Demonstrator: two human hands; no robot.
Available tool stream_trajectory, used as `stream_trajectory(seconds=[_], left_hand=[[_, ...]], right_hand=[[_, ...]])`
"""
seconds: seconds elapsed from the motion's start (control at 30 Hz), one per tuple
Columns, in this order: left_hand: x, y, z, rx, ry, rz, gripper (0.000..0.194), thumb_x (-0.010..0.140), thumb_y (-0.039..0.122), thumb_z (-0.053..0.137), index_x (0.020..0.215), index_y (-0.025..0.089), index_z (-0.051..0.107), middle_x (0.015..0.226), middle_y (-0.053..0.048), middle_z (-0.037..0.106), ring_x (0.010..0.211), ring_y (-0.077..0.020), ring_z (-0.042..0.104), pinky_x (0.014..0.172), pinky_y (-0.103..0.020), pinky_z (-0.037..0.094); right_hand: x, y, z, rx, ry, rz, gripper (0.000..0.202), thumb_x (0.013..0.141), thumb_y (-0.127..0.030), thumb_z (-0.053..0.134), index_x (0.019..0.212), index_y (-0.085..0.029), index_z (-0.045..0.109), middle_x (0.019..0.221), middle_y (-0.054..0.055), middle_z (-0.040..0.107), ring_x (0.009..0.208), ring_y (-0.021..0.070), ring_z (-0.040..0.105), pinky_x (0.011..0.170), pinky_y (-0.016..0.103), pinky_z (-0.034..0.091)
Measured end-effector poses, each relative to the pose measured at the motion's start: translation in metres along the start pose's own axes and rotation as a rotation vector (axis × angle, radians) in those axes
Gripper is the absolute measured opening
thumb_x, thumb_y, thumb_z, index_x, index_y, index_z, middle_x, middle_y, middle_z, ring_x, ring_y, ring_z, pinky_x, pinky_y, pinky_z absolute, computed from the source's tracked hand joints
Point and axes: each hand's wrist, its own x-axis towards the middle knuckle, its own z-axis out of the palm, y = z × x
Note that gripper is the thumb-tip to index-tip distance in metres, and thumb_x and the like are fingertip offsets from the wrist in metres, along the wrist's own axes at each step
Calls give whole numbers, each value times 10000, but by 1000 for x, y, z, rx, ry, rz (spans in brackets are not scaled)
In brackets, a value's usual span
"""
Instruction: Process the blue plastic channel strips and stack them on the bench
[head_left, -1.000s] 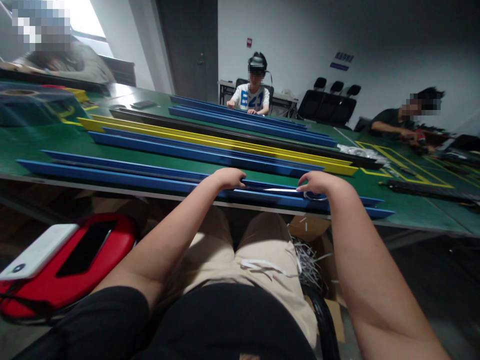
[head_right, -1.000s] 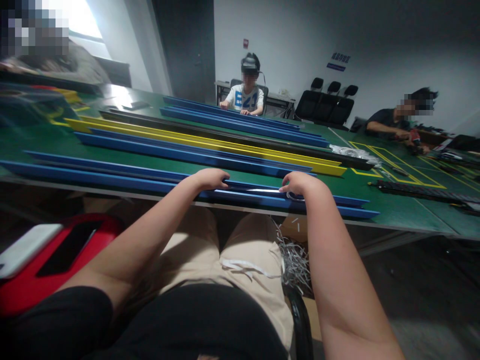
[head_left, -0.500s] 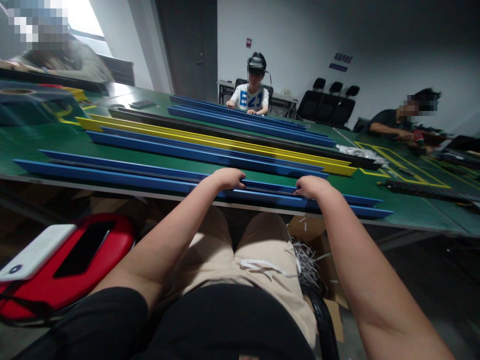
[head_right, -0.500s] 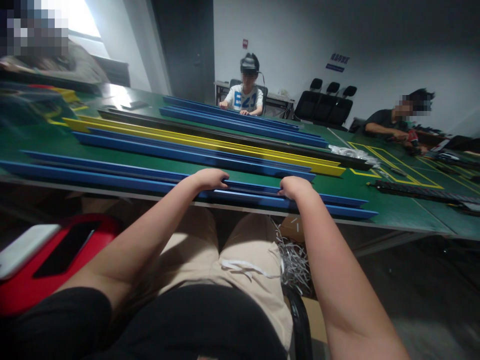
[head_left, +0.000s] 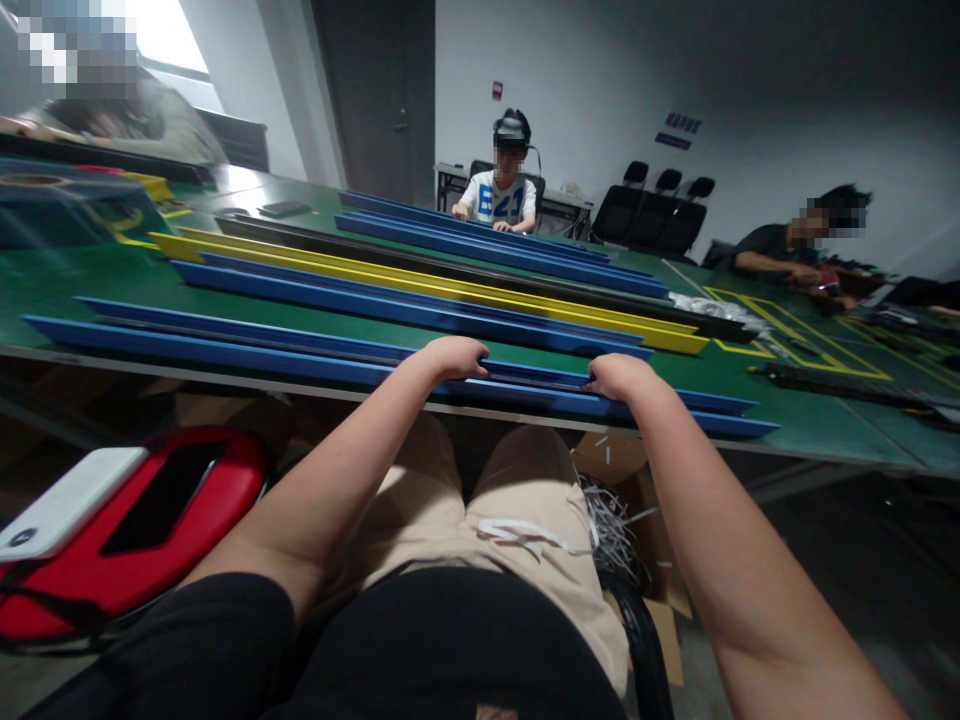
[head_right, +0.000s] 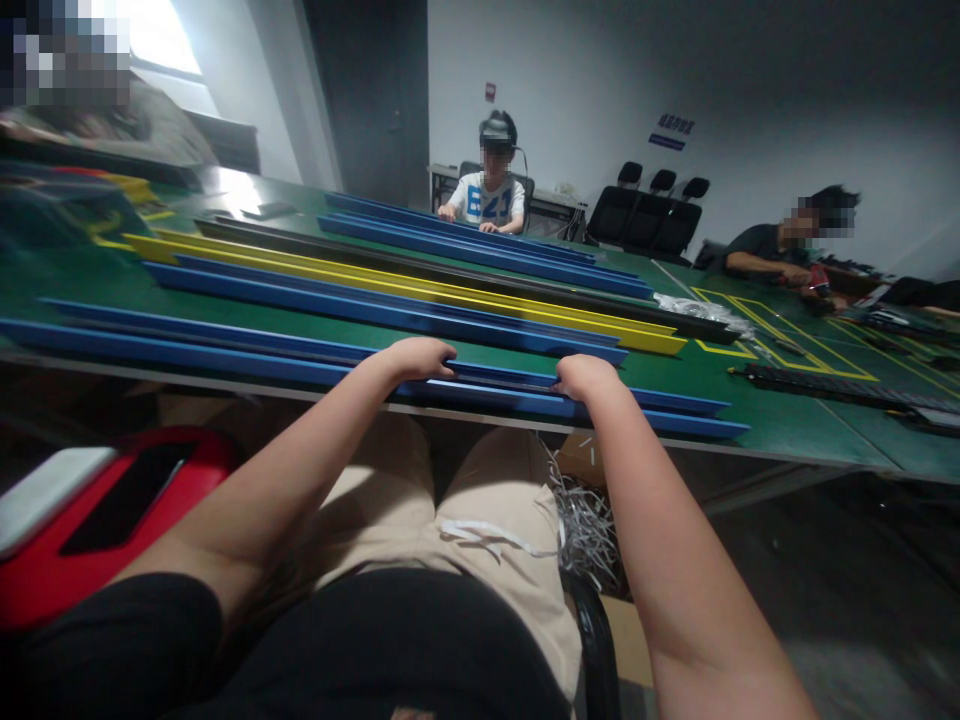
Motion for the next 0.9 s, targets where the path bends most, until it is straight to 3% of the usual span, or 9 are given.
stream_trajectory(seconds=[0.9], left_hand=[[3,4,-2,-11,-32,-29,467,830,539,574,1166,236,689,1117,-90,755,947,-239,692,704,-279,474]], right_hand=[[-3,-9,-1,35,22,66,444,821,-503,682,1105,-176,777,1135,190,734,1047,304,692,875,368,528]])
